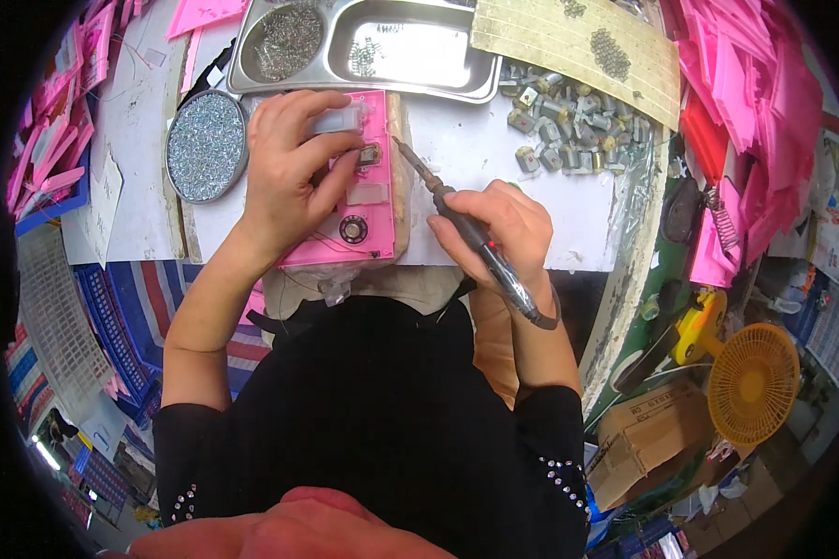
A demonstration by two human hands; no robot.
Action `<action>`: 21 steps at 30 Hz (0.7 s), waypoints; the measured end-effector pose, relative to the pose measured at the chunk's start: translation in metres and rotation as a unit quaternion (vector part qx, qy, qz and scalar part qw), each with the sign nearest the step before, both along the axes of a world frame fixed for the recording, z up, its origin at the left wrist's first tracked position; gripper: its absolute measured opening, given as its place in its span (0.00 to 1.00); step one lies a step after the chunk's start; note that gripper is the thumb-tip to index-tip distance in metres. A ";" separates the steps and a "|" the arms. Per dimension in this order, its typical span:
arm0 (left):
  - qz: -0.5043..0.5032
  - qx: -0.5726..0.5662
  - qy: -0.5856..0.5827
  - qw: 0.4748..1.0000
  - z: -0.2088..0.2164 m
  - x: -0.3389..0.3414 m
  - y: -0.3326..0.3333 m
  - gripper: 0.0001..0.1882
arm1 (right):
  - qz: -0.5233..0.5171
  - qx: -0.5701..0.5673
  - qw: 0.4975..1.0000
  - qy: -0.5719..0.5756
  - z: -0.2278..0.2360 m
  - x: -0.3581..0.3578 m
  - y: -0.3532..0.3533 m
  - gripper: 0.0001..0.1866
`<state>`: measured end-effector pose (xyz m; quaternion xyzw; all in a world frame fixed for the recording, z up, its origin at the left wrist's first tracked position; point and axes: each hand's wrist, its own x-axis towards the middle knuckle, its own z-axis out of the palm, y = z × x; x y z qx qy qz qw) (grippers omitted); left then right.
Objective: Assemble a pink plastic electronic toy by installing electronic components, soldering wires, and securing the casing with screws.
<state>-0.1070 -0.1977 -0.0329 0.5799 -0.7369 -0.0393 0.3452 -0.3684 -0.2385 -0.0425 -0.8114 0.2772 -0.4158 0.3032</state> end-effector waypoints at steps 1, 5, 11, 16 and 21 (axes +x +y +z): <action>0.002 -0.008 0.000 1.000 0.002 0.001 0.001 0.07 | -0.001 -0.002 1.000 0.000 0.000 -0.001 0.000 0.19; 0.006 -0.015 0.008 1.000 0.008 0.007 0.007 0.09 | -0.002 0.018 1.000 -0.002 0.002 -0.004 0.001 0.17; -0.001 0.031 0.062 0.998 0.011 0.001 0.007 0.08 | -0.004 0.018 1.000 -0.002 0.003 -0.005 0.001 0.18; -0.055 0.005 0.045 0.997 0.002 0.001 0.007 0.08 | -0.006 0.013 1.000 0.004 0.006 -0.007 0.004 0.17; -0.046 0.029 0.033 0.998 0.007 0.000 0.014 0.09 | -0.009 0.013 1.000 0.005 0.003 -0.013 0.007 0.18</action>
